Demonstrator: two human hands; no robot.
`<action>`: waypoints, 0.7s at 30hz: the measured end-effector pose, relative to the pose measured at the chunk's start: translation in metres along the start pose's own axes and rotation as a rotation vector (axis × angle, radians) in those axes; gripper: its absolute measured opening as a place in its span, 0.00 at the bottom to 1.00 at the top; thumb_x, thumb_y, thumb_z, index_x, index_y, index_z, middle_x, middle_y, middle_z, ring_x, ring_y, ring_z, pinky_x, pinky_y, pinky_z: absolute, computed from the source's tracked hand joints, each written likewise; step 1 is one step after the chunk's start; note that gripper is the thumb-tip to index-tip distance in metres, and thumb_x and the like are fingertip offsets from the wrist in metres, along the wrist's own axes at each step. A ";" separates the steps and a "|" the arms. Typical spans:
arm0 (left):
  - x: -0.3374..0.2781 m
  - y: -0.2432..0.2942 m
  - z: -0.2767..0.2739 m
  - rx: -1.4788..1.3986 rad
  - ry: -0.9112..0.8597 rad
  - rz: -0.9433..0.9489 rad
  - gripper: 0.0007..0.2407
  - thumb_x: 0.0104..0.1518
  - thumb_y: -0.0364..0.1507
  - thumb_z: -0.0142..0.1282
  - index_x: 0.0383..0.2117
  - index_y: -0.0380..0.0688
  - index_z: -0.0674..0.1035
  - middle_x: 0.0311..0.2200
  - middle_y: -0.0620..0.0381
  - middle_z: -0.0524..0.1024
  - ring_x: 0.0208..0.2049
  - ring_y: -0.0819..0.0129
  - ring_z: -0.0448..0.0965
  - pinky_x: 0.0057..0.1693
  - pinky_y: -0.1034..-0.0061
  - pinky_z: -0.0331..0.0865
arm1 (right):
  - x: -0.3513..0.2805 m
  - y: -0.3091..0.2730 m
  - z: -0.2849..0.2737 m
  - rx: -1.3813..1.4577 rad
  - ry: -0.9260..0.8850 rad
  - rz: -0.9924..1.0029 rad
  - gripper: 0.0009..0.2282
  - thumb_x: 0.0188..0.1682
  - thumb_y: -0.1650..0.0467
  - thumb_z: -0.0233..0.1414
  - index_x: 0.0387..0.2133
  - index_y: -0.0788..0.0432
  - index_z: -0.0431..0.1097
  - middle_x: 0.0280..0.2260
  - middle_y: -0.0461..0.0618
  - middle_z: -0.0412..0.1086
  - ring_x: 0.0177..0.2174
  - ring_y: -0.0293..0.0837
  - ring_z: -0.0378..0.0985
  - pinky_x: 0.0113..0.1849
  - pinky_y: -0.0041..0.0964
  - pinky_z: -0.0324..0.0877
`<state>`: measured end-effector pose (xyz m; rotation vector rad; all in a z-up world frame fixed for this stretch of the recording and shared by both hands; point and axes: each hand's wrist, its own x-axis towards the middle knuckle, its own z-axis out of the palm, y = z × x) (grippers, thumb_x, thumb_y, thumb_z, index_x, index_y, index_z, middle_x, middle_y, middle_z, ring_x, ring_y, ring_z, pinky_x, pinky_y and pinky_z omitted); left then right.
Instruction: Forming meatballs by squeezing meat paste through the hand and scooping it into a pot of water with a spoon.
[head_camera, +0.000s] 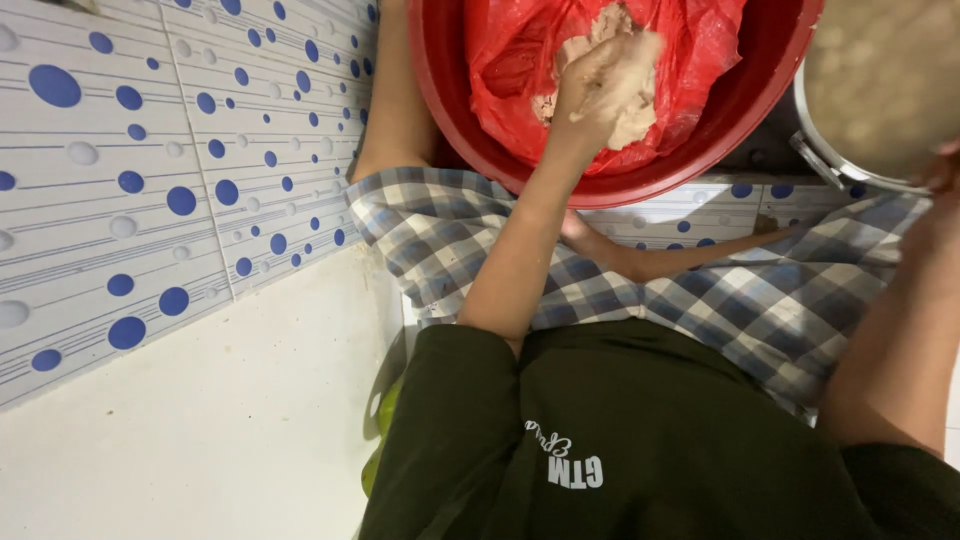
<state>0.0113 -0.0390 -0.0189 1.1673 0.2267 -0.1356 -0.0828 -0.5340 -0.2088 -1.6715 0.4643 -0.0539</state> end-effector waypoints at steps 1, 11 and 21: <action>-0.024 0.046 0.015 0.210 -0.013 0.045 0.14 0.49 0.48 0.60 0.24 0.53 0.78 0.17 0.63 0.76 0.19 0.78 0.76 0.30 0.83 0.73 | -0.006 -0.004 0.028 0.001 -0.013 -0.005 0.10 0.68 0.57 0.43 0.43 0.46 0.64 0.37 0.35 0.60 0.31 0.31 0.58 0.44 0.28 0.60; -0.010 0.000 0.003 0.366 0.019 0.235 0.13 0.43 0.31 0.75 0.33 0.45 0.84 0.33 0.59 0.85 0.39 0.71 0.85 0.54 0.79 0.78 | -0.145 -0.285 0.189 -0.409 -0.291 -0.671 0.10 0.72 0.88 0.48 0.60 0.91 0.72 0.37 0.73 0.71 0.32 0.54 0.70 0.39 0.47 0.67; 0.005 -0.028 -0.008 0.268 -0.029 0.230 0.06 0.45 0.26 0.72 0.26 0.42 0.84 0.27 0.56 0.86 0.33 0.69 0.86 0.41 0.76 0.82 | -0.155 -0.310 0.229 -0.715 -0.366 -1.066 0.11 0.64 0.90 0.51 0.56 0.83 0.78 0.27 0.59 0.64 0.23 0.48 0.59 0.27 0.41 0.58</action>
